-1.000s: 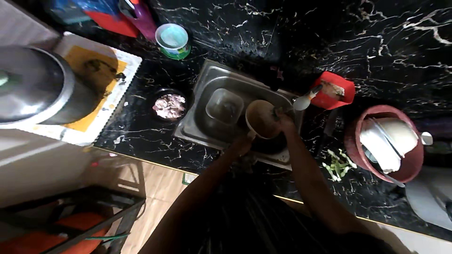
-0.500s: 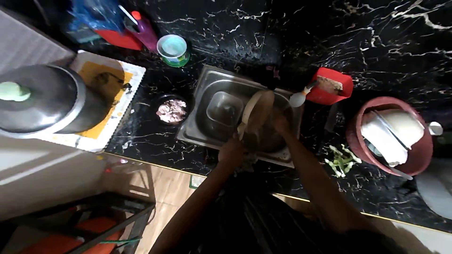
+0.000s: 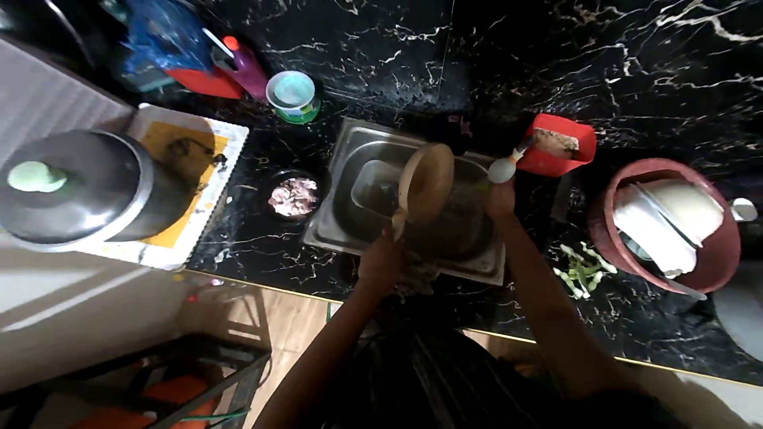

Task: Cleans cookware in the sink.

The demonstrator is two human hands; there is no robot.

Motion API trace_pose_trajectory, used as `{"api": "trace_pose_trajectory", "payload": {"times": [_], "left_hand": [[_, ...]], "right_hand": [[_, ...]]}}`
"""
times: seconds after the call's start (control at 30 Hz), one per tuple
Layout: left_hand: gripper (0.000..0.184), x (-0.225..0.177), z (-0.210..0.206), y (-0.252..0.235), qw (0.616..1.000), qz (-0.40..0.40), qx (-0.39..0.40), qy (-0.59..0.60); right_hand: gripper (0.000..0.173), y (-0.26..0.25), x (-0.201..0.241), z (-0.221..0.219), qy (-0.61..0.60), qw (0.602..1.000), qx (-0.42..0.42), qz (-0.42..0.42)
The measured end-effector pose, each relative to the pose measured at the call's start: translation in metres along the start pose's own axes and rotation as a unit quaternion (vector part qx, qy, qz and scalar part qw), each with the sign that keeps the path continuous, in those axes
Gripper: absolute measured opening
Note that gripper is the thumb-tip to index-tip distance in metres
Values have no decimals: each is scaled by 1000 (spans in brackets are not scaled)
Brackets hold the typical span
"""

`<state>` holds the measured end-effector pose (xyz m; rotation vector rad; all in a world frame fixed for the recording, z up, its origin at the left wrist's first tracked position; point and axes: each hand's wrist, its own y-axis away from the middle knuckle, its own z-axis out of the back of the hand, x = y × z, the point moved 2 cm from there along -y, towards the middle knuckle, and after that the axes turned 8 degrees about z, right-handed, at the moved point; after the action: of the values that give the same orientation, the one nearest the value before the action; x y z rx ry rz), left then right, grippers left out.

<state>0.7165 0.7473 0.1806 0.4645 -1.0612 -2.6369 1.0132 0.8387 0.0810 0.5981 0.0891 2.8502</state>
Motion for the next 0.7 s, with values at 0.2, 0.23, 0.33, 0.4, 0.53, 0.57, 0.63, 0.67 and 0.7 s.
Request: {"api": "trace_pose_trajectory", "payload": {"times": [0.2, 0.23, 0.33, 0.4, 0.53, 0.57, 0.63, 0.67, 0.7], "left_hand": [[49, 7, 2, -6, 999, -33, 22, 34], [49, 8, 3, -6, 998, -38, 22, 36], [49, 13, 1, -8, 997, -57, 25, 42], [48, 13, 1, -8, 997, -60, 28, 44], [48, 10, -1, -9, 995, -56, 42, 65], [47, 8, -3, -9, 994, -61, 49, 75], [47, 6, -7, -10, 990, -73, 74, 97], [47, 5, -10, -11, 987, -78, 88, 111], [47, 3, -13, -13, 983, -79, 104, 125]], "right_hand": [[47, -63, -21, 4, 53, 991, 36, 116], [45, -70, -24, -1, 54, 990, 50, 124], [38, -77, -15, 7, 135, 971, 111, 162], [34, -82, -17, 5, 166, 962, 105, 192], [42, -81, -21, -7, 209, 955, 82, 192], [42, -75, -16, -4, 220, 955, 69, 187], [42, -65, -12, 0, 208, 961, 42, 178], [41, -57, -11, 2, 195, 965, 28, 172], [40, -47, -8, 7, 183, 969, 19, 164]]}}
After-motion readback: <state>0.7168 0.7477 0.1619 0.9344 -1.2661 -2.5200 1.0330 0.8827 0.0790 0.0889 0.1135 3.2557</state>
